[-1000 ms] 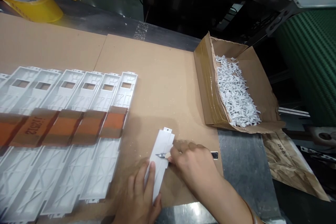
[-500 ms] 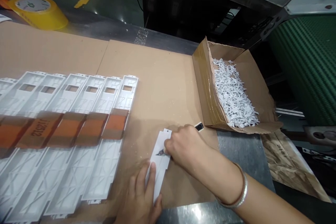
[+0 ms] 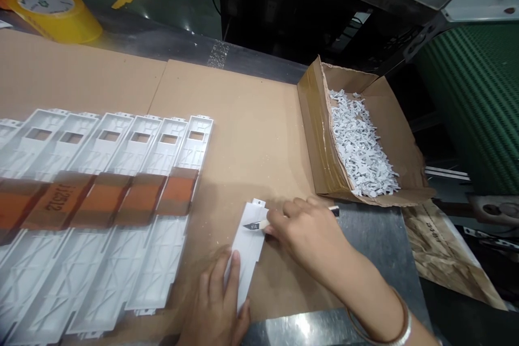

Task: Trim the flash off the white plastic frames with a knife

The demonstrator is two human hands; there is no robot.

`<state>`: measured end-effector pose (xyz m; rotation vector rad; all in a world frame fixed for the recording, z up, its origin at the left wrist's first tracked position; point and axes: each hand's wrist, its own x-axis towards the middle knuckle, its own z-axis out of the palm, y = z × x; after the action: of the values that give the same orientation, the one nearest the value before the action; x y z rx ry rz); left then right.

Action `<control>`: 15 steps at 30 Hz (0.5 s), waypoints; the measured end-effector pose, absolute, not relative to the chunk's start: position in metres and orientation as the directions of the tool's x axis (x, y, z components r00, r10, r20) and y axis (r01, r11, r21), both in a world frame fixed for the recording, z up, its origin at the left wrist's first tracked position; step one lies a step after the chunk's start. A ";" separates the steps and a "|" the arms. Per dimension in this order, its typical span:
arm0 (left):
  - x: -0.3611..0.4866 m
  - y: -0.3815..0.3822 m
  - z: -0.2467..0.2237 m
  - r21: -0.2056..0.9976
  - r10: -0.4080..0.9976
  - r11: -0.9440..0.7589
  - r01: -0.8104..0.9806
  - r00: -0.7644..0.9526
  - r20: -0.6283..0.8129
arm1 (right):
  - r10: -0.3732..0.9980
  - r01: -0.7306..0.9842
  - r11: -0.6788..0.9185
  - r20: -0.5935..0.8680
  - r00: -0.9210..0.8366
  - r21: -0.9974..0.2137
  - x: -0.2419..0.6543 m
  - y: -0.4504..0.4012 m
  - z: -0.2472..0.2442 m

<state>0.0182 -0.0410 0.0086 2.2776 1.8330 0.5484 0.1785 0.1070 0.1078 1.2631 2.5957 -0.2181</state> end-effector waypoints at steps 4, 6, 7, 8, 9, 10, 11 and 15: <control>0.020 -0.042 0.009 0.373 0.966 -0.243 0.895 0.190 0.173 | 0.875 0.895 0.268 -0.298 -0.381 -0.357 0.190 0.077 0.095; 0.020 -0.043 0.010 0.387 0.970 -0.234 0.892 0.185 0.160 | 0.906 0.841 0.066 -0.320 -0.276 -0.537 0.192 0.060 0.086; 0.019 -0.044 0.010 0.406 0.973 -0.225 0.886 0.180 0.146 | 0.917 0.797 -0.021 -0.330 -0.225 -0.604 0.193 0.051 0.081; 0.017 -0.044 0.010 0.444 0.977 -0.211 0.871 0.171 0.128 | 0.927 0.750 -0.089 -0.330 -0.179 -0.656 0.193 0.041 0.077; 0.013 -0.044 0.010 0.508 0.981 -0.193 0.840 0.162 0.106 | 0.938 0.705 -0.139 -0.321 -0.132 -0.695 0.193 0.032 0.074; 0.007 -0.043 0.010 0.599 0.984 -0.172 0.782 0.163 0.070 | 0.949 0.664 -0.172 -0.304 -0.087 -0.728 0.193 0.023 0.071; 0.000 -0.040 0.011 0.714 0.986 -0.132 0.688 0.166 0.022 | 0.959 0.626 -0.188 -0.280 -0.050 -0.757 0.192 0.013 0.070; -0.028 -0.023 0.021 0.942 0.936 0.325 -0.088 0.170 -0.307 | 0.989 0.535 -0.135 -0.146 0.023 -0.834 0.181 -0.025 0.075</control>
<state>-0.0282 -0.0225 0.0207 0.9595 1.1506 0.9152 0.1811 -0.0246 0.0752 2.5522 2.3006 -1.4948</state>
